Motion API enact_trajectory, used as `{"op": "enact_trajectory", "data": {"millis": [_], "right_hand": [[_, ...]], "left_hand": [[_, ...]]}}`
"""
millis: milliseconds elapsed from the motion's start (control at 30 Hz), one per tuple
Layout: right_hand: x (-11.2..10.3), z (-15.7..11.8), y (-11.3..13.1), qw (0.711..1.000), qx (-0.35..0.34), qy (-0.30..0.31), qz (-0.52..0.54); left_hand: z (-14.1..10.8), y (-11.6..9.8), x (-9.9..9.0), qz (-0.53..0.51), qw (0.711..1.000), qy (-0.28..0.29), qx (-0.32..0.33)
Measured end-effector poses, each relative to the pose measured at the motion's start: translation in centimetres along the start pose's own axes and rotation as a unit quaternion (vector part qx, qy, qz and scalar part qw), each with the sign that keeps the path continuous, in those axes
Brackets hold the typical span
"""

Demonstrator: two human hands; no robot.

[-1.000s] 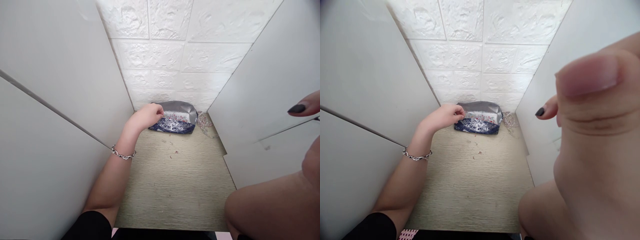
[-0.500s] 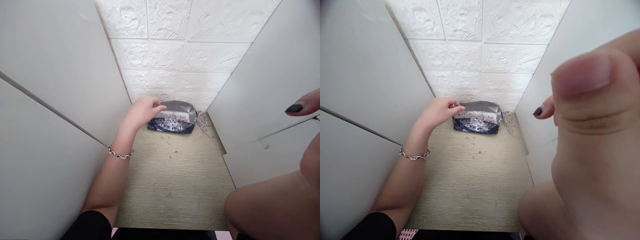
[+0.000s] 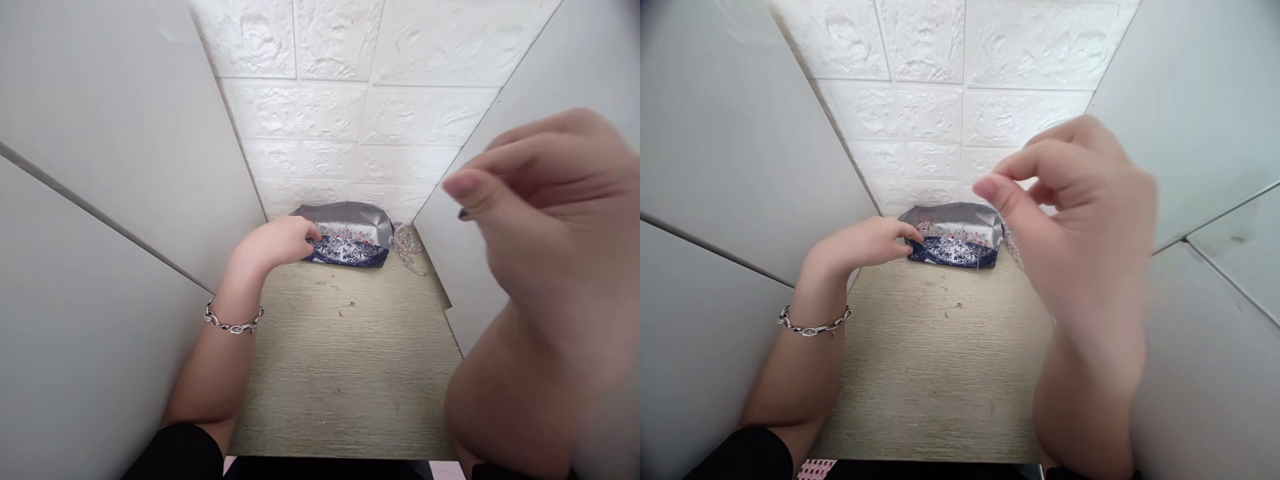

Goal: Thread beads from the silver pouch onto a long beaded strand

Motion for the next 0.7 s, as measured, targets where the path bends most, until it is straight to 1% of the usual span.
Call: {"op": "enact_trajectory", "data": {"millis": [33,67,100,133,167,200,233,267,333,400,500,533,567,633,700], "right_hand": [[0.4,0.6,-0.3,0.999,0.013,0.000,-0.051],[1.3,1.0,-0.7,0.998,0.016,0.016,-0.057],[2.5,1.4,-1.3,0.998,0.021,0.035,-0.039],[3.8,1.5,-2.0,0.998,0.024,0.059,-0.007],[5.2,1.6,-2.8,0.996,0.031,0.082,0.025],[6.5,1.5,-3.7,0.993,0.038,0.092,0.061],[7.7,1.3,-4.6,0.988,0.049,0.104,0.098],[8.8,1.2,-5.4,0.984,0.058,0.109,0.131],[10.7,0.8,-6.9,0.974,0.074,0.125,0.177],[12.0,0.5,-8.6,0.966,0.105,0.128,0.200],[13.4,-0.2,-11.4,0.962,0.159,0.111,0.193],[14.0,-0.4,-12.4,0.962,0.171,0.111,0.184],[14.7,-0.8,-13.3,0.962,0.178,0.116,0.170],[16.0,-1.6,-15.4,0.969,0.192,0.118,0.103],[17.3,-2.4,-16.8,0.975,0.181,0.132,0.006]], "left_hand": [[-0.2,-1.2,-0.2,-0.066,0.997,-0.004,0.043],[-0.5,-2.4,-0.5,-0.147,0.985,-0.002,0.087],[-0.7,-3.5,-0.5,-0.239,0.962,0.015,0.128],[-0.9,-4.5,-0.3,-0.333,0.927,0.057,0.162],[-1.0,-5.4,0.2,-0.418,0.882,0.113,0.185],[-1.0,-6.1,0.9,-0.482,0.838,0.168,0.193],[-0.7,-6.3,1.4,-0.527,0.804,0.203,0.188],[-0.1,-6.1,1.6,-0.561,0.783,0.203,0.176],[1.3,-4.9,2.0,-0.610,0.758,0.178,0.147],[2.8,-3.4,2.7,-0.636,0.742,0.175,0.120],[5.0,-1.1,4.2,-0.644,0.738,0.182,0.090],[5.7,-0.3,4.6,-0.649,0.735,0.177,0.079],[6.4,0.6,5.0,-0.657,0.732,0.169,0.068],[7.3,1.9,5.8,-0.679,0.715,0.159,0.053],[7.6,2.2,6.7,-0.700,0.690,0.174,0.061]]}}
Point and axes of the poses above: each hand's wrist, its own z-axis towards the middle knuckle, its own x-axis out of the palm, y = z × x, the point moved 9 cm from there along z, towards the middle knuckle, and after that the axes turned 8 degrees about -x, right-handed, at the moved point
